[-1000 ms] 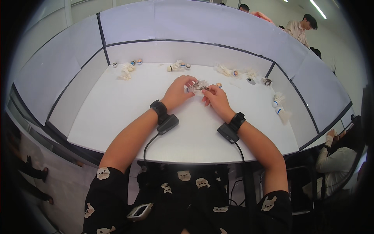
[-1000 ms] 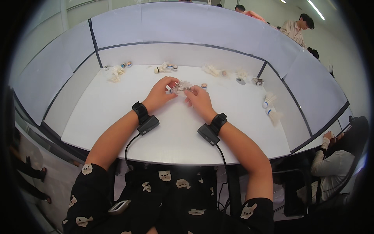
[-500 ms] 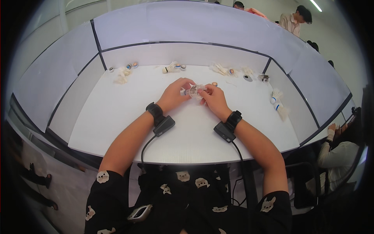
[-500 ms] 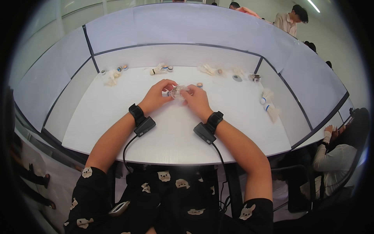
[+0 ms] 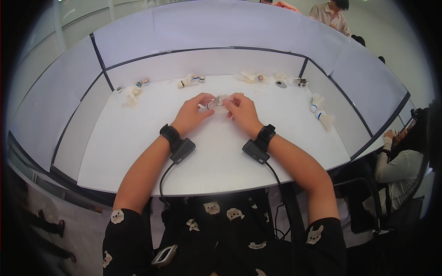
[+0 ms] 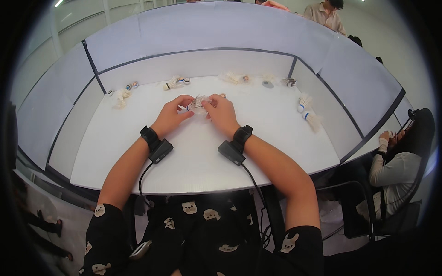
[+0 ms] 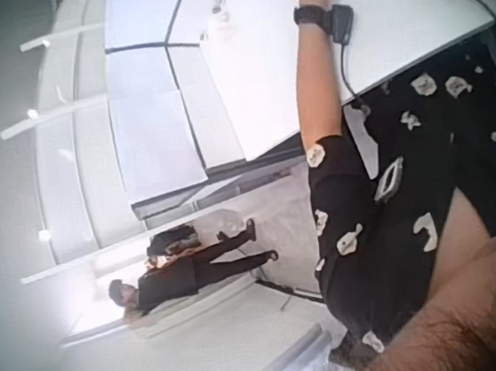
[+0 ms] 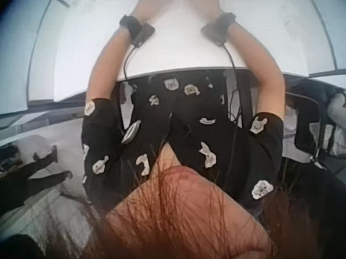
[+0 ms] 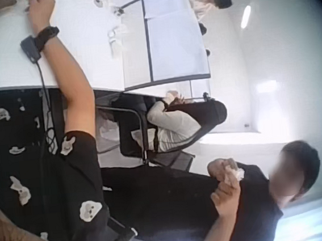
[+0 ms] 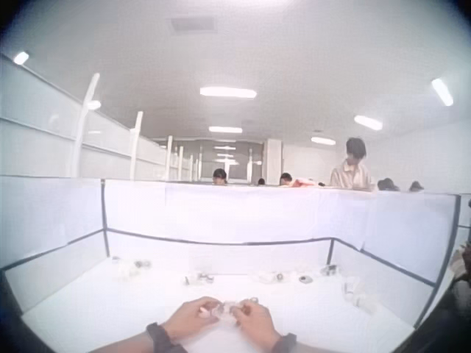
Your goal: The person is assembling shuttlecocks by inserting feathers into a base and adjusting them.
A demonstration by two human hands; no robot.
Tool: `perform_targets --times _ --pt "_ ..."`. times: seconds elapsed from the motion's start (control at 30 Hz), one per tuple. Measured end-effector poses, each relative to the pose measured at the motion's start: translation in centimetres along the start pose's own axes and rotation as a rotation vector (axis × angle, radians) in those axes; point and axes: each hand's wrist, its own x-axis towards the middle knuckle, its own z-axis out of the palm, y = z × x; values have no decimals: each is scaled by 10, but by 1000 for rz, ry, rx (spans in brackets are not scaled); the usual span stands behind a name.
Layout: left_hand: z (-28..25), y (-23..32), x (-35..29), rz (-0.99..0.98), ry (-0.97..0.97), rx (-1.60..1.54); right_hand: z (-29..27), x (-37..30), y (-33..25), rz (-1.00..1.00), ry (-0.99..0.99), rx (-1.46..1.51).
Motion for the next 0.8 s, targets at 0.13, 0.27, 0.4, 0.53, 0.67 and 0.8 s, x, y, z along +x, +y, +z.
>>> perform_targets --times 0.13,0.27,0.4,0.53,0.67,0.8 --pt "3 2 1 -5 -15 -18 -5 0 3 57 -11 5" --pt "3 0 1 -9 -24 -19 -3 0 7 80 38 31" --pt "5 0 1 -26 -22 -9 -3 4 11 114 24 95" --pt "5 -1 1 -46 -26 -52 -3 2 5 130 22 147" --pt "5 -4 2 -41 -37 -42 -3 1 1 163 32 198" --pt "6 -3 3 -70 -50 -25 -5 0 -1 175 10 177"
